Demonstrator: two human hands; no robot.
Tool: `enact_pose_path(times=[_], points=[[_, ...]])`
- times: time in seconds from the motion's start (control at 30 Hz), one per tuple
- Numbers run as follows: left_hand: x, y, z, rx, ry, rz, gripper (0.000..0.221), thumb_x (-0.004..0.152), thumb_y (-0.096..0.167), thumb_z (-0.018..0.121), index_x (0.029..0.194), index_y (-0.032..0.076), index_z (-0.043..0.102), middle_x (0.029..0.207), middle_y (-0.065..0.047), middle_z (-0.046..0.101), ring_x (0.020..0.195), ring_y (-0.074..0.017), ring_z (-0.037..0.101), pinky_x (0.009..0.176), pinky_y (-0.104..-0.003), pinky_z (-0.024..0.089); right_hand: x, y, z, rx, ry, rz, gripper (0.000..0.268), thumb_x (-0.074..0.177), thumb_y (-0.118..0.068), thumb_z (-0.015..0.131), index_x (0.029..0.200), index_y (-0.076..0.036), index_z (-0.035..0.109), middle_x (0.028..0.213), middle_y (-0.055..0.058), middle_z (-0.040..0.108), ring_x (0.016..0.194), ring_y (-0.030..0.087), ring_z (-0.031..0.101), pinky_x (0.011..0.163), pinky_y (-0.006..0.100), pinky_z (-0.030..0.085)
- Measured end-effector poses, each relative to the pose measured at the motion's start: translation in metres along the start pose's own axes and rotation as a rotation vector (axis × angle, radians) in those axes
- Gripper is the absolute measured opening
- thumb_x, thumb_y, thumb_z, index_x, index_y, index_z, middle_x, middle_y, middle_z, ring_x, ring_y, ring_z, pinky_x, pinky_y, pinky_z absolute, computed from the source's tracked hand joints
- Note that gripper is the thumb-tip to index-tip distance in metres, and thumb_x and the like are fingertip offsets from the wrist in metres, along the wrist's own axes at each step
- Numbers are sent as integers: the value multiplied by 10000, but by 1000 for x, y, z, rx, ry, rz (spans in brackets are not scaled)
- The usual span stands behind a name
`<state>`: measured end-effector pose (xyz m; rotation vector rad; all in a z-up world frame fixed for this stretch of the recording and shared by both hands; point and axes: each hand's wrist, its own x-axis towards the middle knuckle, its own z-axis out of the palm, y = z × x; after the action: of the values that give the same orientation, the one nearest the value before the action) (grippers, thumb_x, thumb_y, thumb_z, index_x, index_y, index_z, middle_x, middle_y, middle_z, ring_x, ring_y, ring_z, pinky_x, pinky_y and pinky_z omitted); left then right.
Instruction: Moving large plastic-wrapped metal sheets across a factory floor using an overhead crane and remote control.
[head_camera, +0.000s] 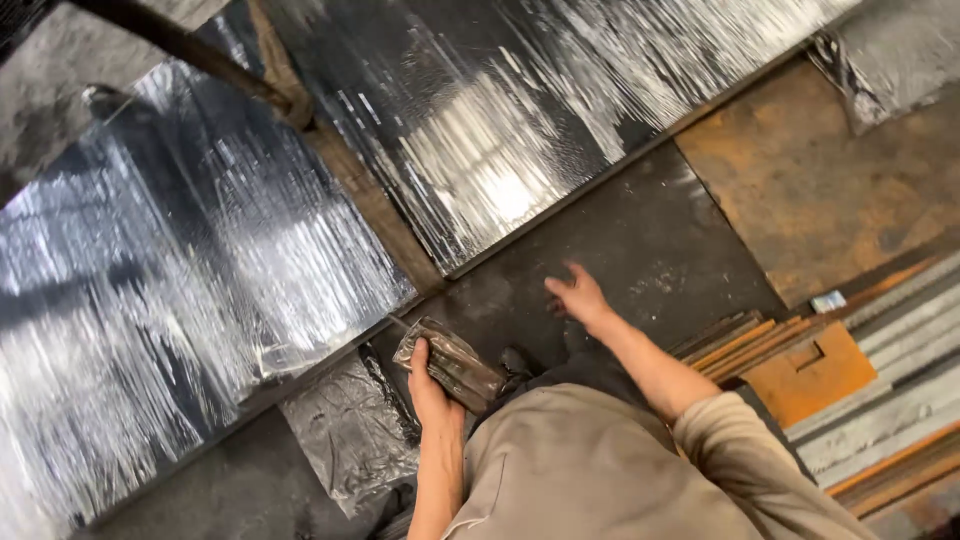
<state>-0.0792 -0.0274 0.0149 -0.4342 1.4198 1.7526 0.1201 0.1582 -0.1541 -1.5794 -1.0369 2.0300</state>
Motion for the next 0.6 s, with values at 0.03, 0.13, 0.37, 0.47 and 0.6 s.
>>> enact_pose_path(times=[0.03, 0.13, 0.37, 0.47, 0.6], points=[[3, -3, -5, 34, -16, -18, 320, 904, 309, 716, 1137, 90, 691, 1010, -41, 734, 883, -205, 695, 788, -380, 569, 14, -14, -20, 29, 30, 8, 751, 919, -215, 738, 1568, -113, 374, 962, 125, 709, 668, 197, 669, 568, 360, 562], [10, -9, -14, 33, -77, 6, 314, 941, 316, 706, 1138, 72, 696, 1043, -54, 735, 917, -204, 693, 827, -367, 558, 54, -61, -90, 244, 171, -6, 865, 965, -165, 678, 1647, -149, 146, 942, 179, 698, 636, 213, 666, 520, 382, 551], [6, -12, -11, -19, -128, -49, 295, 953, 319, 680, 1134, 86, 689, 1072, -51, 736, 972, -217, 692, 891, -389, 555, 57, -180, -237, 271, 484, -252, 816, 1054, -165, 626, 1677, -210, 101, 969, 166, 727, 648, 224, 712, 509, 372, 587], [3, -12, -15, -23, -142, -52, 307, 955, 322, 678, 1140, 77, 684, 1071, -60, 732, 970, -226, 693, 893, -398, 555, 47, -201, -273, 271, 539, -286, 807, 1072, -174, 620, 1677, -221, 88, 995, 178, 743, 662, 241, 734, 521, 379, 621], [4, -14, -10, -28, -124, -71, 314, 946, 322, 677, 1150, 83, 677, 1075, -59, 734, 976, -229, 694, 896, -406, 556, 52, -206, -314, 225, 552, -386, 799, 1120, -171, 616, 1689, -226, 59, 1077, 182, 768, 702, 261, 765, 527, 390, 605]])
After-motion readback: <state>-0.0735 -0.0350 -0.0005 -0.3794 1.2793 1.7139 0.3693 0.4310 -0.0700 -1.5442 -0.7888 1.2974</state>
